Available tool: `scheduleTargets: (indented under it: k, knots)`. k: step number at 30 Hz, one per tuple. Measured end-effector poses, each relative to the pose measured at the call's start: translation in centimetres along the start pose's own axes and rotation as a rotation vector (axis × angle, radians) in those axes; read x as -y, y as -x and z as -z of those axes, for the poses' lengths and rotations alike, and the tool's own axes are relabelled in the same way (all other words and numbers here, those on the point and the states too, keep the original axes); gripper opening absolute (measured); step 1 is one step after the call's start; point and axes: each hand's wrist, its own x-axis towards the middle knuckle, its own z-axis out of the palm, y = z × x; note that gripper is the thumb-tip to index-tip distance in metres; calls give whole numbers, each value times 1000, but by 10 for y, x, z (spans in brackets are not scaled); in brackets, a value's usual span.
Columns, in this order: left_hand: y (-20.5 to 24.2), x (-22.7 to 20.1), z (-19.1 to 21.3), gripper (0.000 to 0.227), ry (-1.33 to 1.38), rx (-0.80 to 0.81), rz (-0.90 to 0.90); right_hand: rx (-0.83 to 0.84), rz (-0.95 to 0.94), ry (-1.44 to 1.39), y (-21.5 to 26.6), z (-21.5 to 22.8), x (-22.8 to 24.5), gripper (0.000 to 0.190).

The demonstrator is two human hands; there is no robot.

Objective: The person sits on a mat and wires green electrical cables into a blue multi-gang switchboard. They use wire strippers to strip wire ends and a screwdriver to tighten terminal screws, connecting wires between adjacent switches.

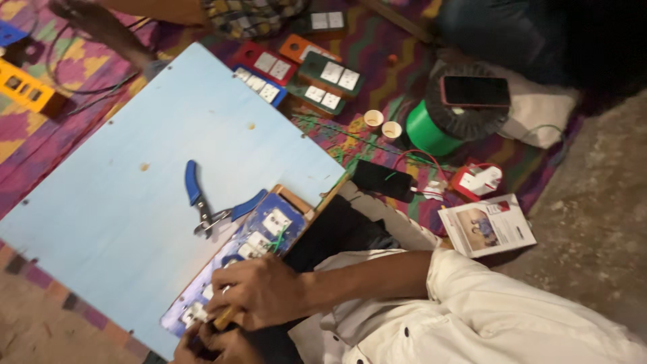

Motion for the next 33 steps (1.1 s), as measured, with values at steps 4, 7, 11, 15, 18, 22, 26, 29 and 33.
scheduleTargets:
  k: [4,7,11,15,18,22,26,29,33]
  knots:
    - [12,-60,20,13,-210,-111,-61,0,0,-5,-3,1,0,21]
    - [13,-95,38,22,-165,-74,-164,36,9,18,-8,2,2,17]
    - [3,-114,55,22,-207,33,-126,139,-33,-12,-18,16,10,15]
    - [-1,-116,60,26,-155,79,-69,284,-5,-27,-36,38,20,35]
    - [1,-114,55,23,-115,54,-37,519,-119,49,-47,48,27,57]
    - [7,-112,49,21,-99,-40,-122,327,-36,-316,-45,43,33,37]
    - [8,-111,50,22,-123,-21,-162,47,188,-671,-39,17,28,29]
    - [6,-114,54,20,-125,6,-143,-16,290,-685,-32,0,18,34]
    - [5,-123,59,22,-155,36,-188,12,395,-607,-25,-10,9,39]
